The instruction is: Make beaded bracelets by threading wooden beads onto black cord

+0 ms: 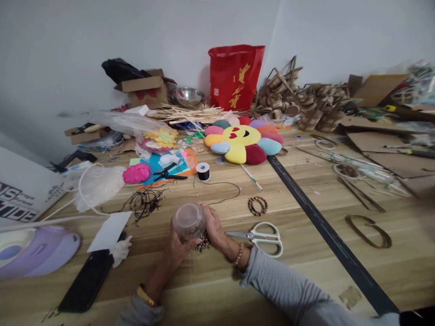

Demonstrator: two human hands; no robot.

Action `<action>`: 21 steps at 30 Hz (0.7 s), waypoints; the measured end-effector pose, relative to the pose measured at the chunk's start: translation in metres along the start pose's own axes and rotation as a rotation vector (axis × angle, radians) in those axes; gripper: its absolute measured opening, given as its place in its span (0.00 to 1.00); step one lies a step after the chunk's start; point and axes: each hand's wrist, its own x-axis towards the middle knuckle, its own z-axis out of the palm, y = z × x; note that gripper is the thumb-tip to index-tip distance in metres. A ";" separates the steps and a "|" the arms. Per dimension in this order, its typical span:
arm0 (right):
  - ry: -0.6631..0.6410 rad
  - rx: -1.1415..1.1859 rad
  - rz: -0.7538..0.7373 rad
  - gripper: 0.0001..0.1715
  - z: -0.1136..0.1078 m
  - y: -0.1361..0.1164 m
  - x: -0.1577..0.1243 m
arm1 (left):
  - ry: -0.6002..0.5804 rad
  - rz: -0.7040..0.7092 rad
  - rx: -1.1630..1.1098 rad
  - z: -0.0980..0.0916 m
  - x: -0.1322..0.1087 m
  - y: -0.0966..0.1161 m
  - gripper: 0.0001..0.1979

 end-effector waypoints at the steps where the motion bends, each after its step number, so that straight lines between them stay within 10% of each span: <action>1: 0.000 -0.002 -0.001 0.23 0.000 0.000 0.000 | -0.004 0.008 -0.010 0.000 0.000 -0.001 0.41; 21: 0.006 -0.021 -0.005 0.23 -0.001 0.000 -0.001 | -0.070 0.091 -0.039 0.000 -0.002 0.003 0.43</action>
